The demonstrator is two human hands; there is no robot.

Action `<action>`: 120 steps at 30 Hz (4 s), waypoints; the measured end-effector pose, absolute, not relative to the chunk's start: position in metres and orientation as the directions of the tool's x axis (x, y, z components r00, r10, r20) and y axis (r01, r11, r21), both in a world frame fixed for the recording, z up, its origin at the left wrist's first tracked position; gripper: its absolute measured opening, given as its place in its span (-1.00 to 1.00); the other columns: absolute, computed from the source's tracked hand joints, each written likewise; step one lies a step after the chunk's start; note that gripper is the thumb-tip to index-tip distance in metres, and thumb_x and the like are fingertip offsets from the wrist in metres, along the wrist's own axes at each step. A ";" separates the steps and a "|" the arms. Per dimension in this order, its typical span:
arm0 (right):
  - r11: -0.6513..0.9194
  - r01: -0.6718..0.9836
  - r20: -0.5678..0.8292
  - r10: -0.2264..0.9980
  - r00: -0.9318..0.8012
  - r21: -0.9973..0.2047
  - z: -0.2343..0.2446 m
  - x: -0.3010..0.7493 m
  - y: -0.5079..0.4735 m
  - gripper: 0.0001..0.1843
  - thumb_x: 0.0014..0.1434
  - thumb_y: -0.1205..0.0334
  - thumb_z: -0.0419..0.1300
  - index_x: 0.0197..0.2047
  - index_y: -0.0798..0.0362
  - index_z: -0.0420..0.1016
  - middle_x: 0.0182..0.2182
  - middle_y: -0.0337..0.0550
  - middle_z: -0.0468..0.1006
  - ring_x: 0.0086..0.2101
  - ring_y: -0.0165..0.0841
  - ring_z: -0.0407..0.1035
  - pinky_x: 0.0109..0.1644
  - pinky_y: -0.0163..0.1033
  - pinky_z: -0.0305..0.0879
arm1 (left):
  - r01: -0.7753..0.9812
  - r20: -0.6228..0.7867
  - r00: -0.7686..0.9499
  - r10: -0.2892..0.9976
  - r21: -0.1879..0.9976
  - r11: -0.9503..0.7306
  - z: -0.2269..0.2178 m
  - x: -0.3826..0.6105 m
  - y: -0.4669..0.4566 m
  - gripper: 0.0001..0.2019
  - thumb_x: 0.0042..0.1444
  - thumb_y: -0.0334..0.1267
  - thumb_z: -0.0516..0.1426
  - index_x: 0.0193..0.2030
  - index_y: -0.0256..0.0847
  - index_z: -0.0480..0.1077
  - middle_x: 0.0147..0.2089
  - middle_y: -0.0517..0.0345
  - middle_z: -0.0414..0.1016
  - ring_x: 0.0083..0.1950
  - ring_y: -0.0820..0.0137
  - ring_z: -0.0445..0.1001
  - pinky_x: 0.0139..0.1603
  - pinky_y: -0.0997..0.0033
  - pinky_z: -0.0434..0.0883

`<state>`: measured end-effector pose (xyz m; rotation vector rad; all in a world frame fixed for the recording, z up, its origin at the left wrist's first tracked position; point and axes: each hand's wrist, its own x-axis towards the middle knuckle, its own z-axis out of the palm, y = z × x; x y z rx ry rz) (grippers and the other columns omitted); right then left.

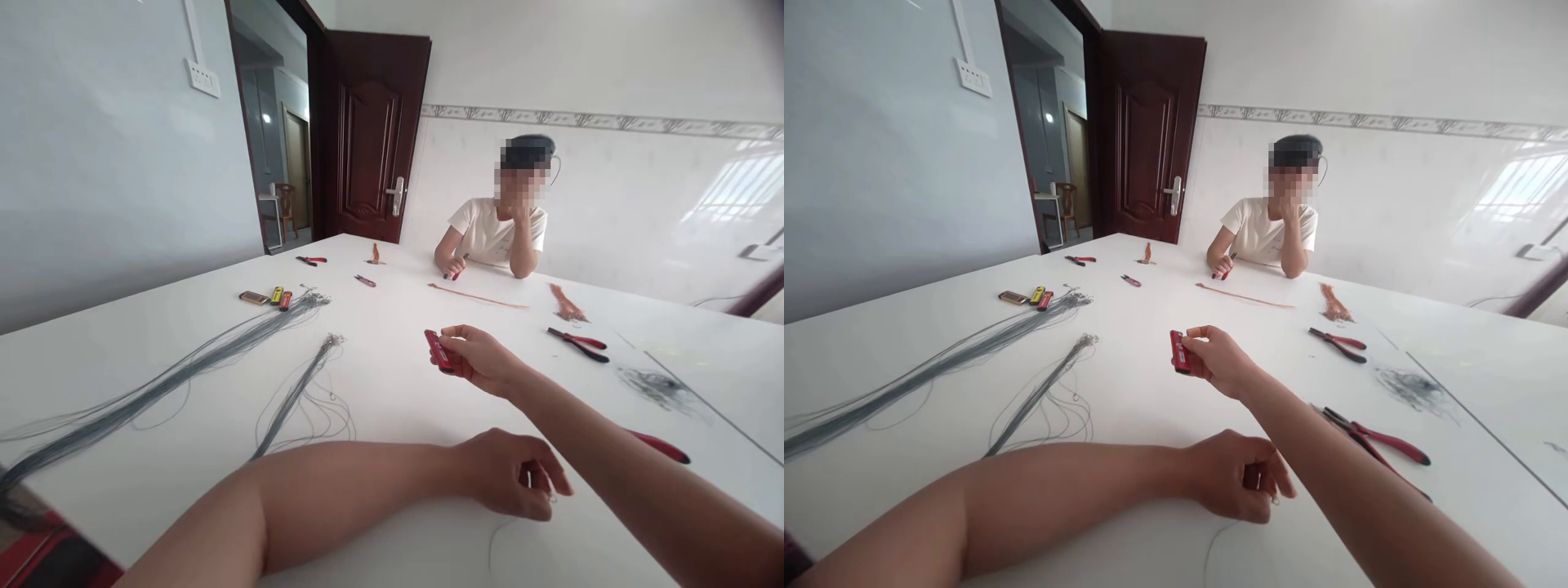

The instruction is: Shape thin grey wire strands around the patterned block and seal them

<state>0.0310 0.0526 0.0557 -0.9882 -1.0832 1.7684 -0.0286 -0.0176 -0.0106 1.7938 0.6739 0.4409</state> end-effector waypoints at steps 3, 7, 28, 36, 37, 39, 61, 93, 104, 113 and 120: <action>-0.359 -0.271 -0.265 0.907 -0.327 -0.893 0.055 0.022 0.058 -0.94 0.18 0.47 0.09 -0.30 0.22 0.37 -0.40 -0.22 0.46 -0.46 -0.50 0.40 -0.45 -0.39 0.41 | 0.229 -0.033 0.777 0.629 0.945 -0.233 -0.011 -0.029 -0.018 -0.71 -0.28 -0.34 0.09 -0.30 -0.12 0.39 -0.38 0.31 0.35 -0.43 0.58 0.28 -0.35 0.51 0.32; -0.360 -0.364 -0.245 0.914 -0.324 -0.859 0.079 0.017 0.048 -0.88 0.23 0.47 0.03 -0.27 0.27 0.38 -0.39 -0.17 0.45 -0.44 -0.56 0.39 -0.45 -0.53 0.42 | 0.218 -0.048 0.789 0.613 0.954 -0.207 -0.012 -0.029 -0.019 -0.68 -0.27 -0.34 0.07 -0.26 -0.15 0.39 -0.36 0.28 0.35 -0.43 0.59 0.26 -0.37 0.52 0.30; 0.116 0.557 -0.174 0.881 -0.440 -0.822 0.028 -0.001 0.084 -0.86 0.22 0.27 0.10 -0.31 0.16 0.40 -0.45 -0.27 0.43 -0.55 -0.56 0.30 -0.50 -0.41 0.30 | 0.157 -0.012 0.770 0.638 0.973 -0.170 -0.012 -0.027 -0.017 -0.73 -0.29 -0.44 0.10 -0.35 -0.17 0.39 -0.42 0.26 0.34 -0.42 0.54 0.27 -0.37 0.46 0.30; 0.298 0.478 0.214 0.951 -0.222 -0.827 0.070 0.078 0.032 -0.87 0.09 0.38 0.16 -0.30 0.03 0.27 -0.42 -0.28 0.41 -0.44 -0.46 0.37 -0.39 -0.32 0.32 | -0.085 0.060 0.619 0.783 0.996 -0.009 -0.012 -0.029 -0.008 -0.67 -0.14 -0.43 0.06 -0.16 -0.16 0.23 -0.41 0.28 0.27 -0.46 0.61 0.21 -0.47 0.55 0.20; 0.303 0.459 0.257 0.953 -0.162 -0.835 0.066 0.094 0.019 -0.87 0.10 0.33 0.16 -0.29 0.02 0.24 -0.41 -0.27 0.41 -0.42 -0.43 0.38 -0.39 -0.30 0.33 | -0.111 0.067 0.593 0.802 0.994 -0.001 -0.011 -0.029 -0.007 -0.68 -0.10 -0.42 0.05 -0.14 -0.16 0.20 -0.41 0.28 0.26 -0.46 0.61 0.20 -0.46 0.56 0.20; 0.294 0.414 0.286 0.955 -0.083 -0.862 0.050 0.119 -0.006 -0.84 0.08 0.30 0.16 -0.28 0.01 0.21 -0.43 -0.23 0.41 -0.40 -0.38 0.38 -0.35 -0.23 0.35 | -0.144 0.071 0.559 0.826 0.989 0.013 -0.010 -0.028 -0.005 -0.69 -0.06 -0.39 0.06 -0.12 -0.17 0.18 -0.42 0.29 0.24 -0.45 0.61 0.20 -0.44 0.55 0.20; 0.467 0.610 0.509 0.853 -0.119 -0.640 -0.002 0.125 -0.038 -0.73 -0.01 0.49 0.06 -0.32 -0.05 0.10 -0.43 -0.24 0.30 -0.49 -0.44 0.26 -0.70 -0.44 0.03 | -0.097 -0.058 0.512 0.857 0.987 0.125 -0.002 -0.024 -0.005 -0.65 -0.04 -0.37 0.11 -0.07 -0.20 0.19 -0.44 0.28 0.31 -0.44 0.58 0.27 -0.38 0.48 0.24; 0.552 0.585 0.569 0.802 -0.180 -0.594 -0.003 0.124 -0.038 -0.73 -0.03 0.50 0.02 -0.26 0.00 0.13 -0.48 -0.28 0.34 -0.49 -0.47 0.29 -0.71 -0.51 -0.01 | -0.094 -0.062 0.511 0.858 0.987 0.127 -0.003 -0.024 -0.003 -0.67 -0.03 -0.37 0.12 -0.08 -0.17 0.19 -0.46 0.30 0.32 -0.46 0.58 0.28 -0.38 0.50 0.25; 0.541 0.599 0.574 0.803 -0.159 -0.591 -0.003 0.124 -0.038 -0.75 -0.04 0.50 0.00 -0.29 0.01 0.13 -0.49 -0.29 0.33 -0.51 -0.49 0.28 -0.66 -0.51 0.12 | -0.108 -0.056 0.549 0.834 0.985 0.138 -0.003 -0.025 -0.002 -0.64 -0.02 -0.33 0.15 -0.06 -0.15 0.18 -0.44 0.29 0.33 -0.42 0.57 0.30 -0.35 0.47 0.26; 0.475 0.638 0.503 0.850 -0.156 -0.606 -0.012 0.123 -0.043 -0.81 0.01 0.38 0.04 -0.27 -0.04 0.19 -0.49 -0.26 0.38 -0.51 -0.45 0.33 -0.74 -0.54 0.11 | -0.149 -0.115 0.506 0.855 0.965 0.218 -0.008 -0.024 -0.004 -0.62 -0.15 -0.45 0.16 -0.14 -0.18 0.23 -0.48 0.33 0.32 -0.52 0.61 0.28 -0.42 0.51 0.23; 0.528 0.694 0.601 0.781 -0.170 -0.489 -0.041 0.135 -0.032 -0.84 0.11 0.21 0.04 -0.19 -0.04 0.19 -0.48 -0.23 0.39 -0.54 -0.45 0.35 -0.65 -0.51 0.27 | -0.226 -0.129 0.478 0.869 0.938 0.263 -0.011 -0.024 -0.007 -0.48 -0.33 -0.41 0.29 -0.15 -0.24 0.25 -0.42 0.26 0.39 -0.48 0.54 0.39 -0.44 0.51 0.31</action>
